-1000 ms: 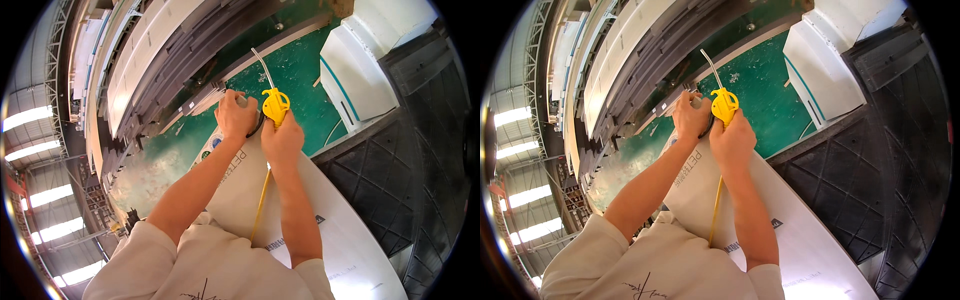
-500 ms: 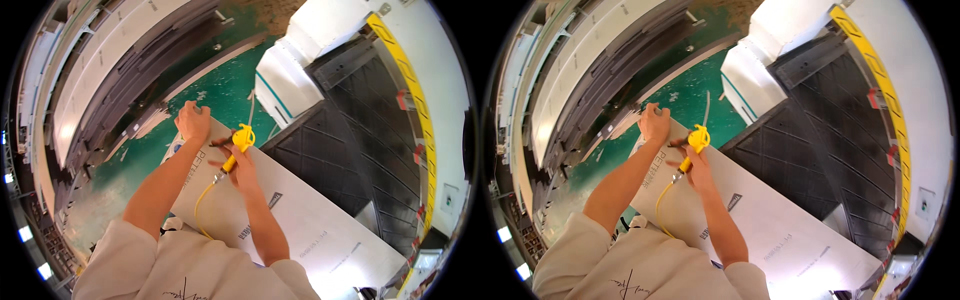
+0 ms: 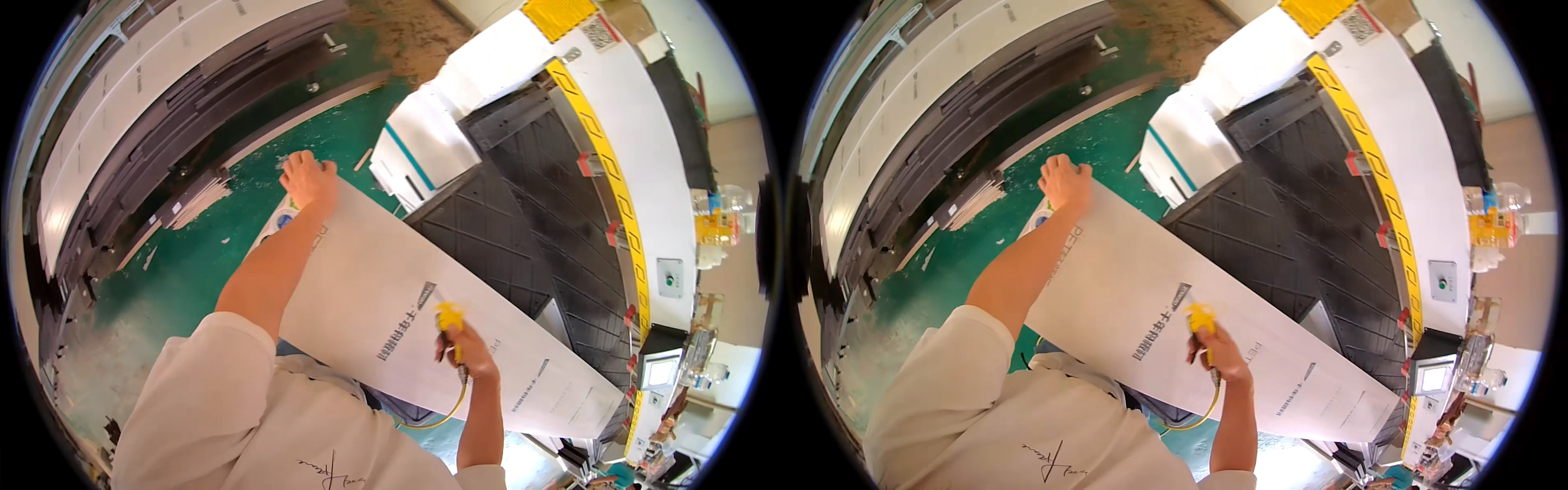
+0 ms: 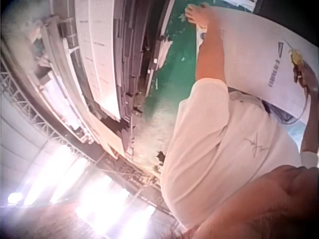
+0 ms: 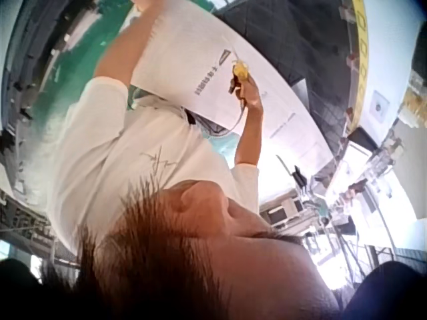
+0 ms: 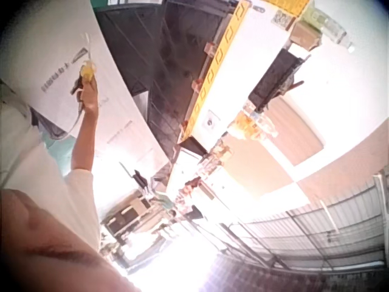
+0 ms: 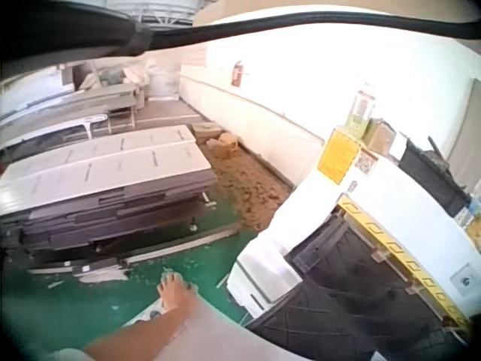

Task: The person cleans a large white panel using a yellow air blower to remove dust and debris. They then use a small scraper to remove stickers and adhesive residue from the panel's surface. Finally, they apply a liquid from a small bottle to the panel and wipe it with a cloth.

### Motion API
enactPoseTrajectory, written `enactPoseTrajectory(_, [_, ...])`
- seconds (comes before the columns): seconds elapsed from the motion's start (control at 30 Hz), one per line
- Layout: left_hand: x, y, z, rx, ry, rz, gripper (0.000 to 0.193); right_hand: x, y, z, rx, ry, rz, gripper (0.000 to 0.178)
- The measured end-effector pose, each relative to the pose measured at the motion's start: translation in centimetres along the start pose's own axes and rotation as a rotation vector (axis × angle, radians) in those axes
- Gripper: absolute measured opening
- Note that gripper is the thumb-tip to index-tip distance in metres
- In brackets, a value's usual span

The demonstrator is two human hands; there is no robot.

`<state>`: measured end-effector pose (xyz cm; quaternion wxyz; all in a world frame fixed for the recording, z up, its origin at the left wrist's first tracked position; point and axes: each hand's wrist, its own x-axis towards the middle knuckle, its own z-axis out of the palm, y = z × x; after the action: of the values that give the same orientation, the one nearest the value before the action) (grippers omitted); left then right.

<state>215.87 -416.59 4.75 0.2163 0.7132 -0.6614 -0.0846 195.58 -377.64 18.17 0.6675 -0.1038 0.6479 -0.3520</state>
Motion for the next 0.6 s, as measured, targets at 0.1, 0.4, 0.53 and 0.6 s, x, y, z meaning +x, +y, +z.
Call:
enactPoseTrajectory(0.1, [-0.2, 0.2, 0.0, 0.073, 0.042, 0.005, 0.031, -0.9, 0.9, -0.4, 0.043, 0.062, -0.06, 0.031])
enactPoseTrajectory(0.4, [-0.2, 0.4, -0.6, 0.078, 0.005, 0.001, 0.031, -7.5, 8.0, -13.6, 0.42, 0.929, -0.377, 0.025])
enactPoseTrajectory(0.53, [-0.1, 0.1, 0.0, 0.144, 0.023, 0.011, 0.033, -9.7, 10.4, -16.8, 0.398, 0.971, -0.388, 0.023])
enactPoseTrajectory(0.6, [0.0, 0.1, 0.4, 0.164, 0.01, 0.009, 0.034, -10.7, 11.4, -16.7, 0.326, 0.924, -0.368, 0.023])
